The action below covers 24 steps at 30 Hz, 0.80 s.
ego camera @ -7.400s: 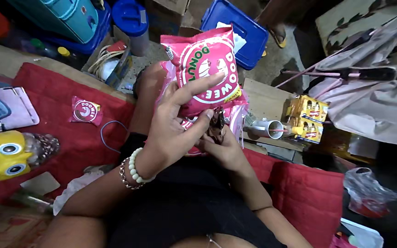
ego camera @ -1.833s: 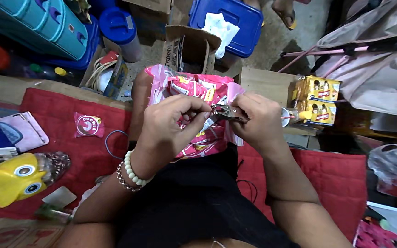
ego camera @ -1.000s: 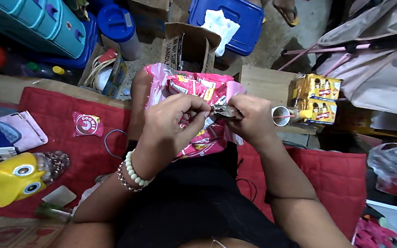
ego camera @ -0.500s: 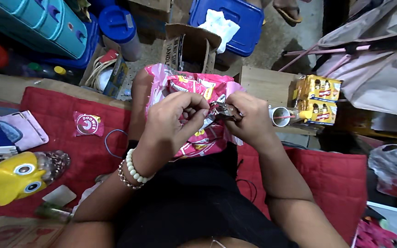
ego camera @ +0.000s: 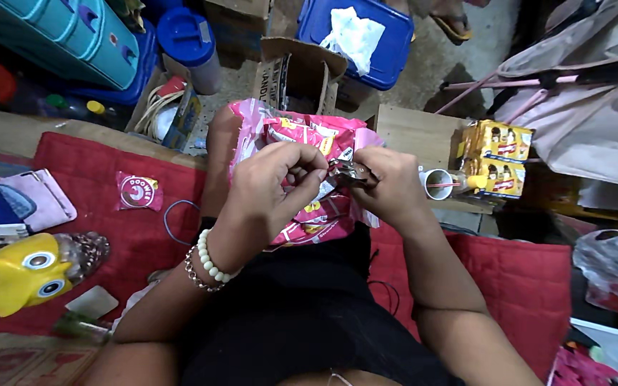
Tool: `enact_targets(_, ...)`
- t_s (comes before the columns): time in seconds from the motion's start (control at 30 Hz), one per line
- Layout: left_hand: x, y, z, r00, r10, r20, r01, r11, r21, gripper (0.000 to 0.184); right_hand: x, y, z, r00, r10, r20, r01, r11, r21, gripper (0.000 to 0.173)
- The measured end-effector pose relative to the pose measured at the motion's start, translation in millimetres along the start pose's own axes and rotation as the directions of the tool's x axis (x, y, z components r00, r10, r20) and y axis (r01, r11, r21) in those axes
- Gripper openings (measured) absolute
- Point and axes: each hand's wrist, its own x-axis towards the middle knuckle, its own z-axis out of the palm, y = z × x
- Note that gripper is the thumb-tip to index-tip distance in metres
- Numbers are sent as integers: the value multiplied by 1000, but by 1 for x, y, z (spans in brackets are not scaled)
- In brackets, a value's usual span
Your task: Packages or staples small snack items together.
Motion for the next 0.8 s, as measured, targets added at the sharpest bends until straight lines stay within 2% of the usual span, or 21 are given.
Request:
enact_targets(0.13, 0, -1, 1, 1000, 9, -7, -9, 1000, 14, 9, 1, 2, 4, 1000, -7, -20, 7, 1000, -2, 13)
enact_targets(0.33, -2, -1, -1, 1000, 9, -20, -8, 1000, 29, 9, 4, 1, 4, 999, -43, -16, 44, 999, 10, 18)
enact_targets(0.43, -2, -1, -3, 999, -18, -37, 19, 1000, 21, 12, 5, 3, 2, 999, 1, -43, 5, 992, 127, 15)
enact_targets(0.6, -2, -5, -11, 993, -107, -55, 102, 991, -87, 17, 2, 8, -3, 968, 225, -114, -163, 904, 396, 17)
enact_targets(0.7, -4, -6, -17, 986, -150, -70, 139, 980, -141, 22, 1, 5, -3, 962, 256, -96, -165, 823, 543, 14)
enact_targets(0.8, -12, -9, -35, 976, -169, -138, 155, 982, -109, 25, -1, -6, 12, 969, 241, -56, -149, 751, 644, 12)
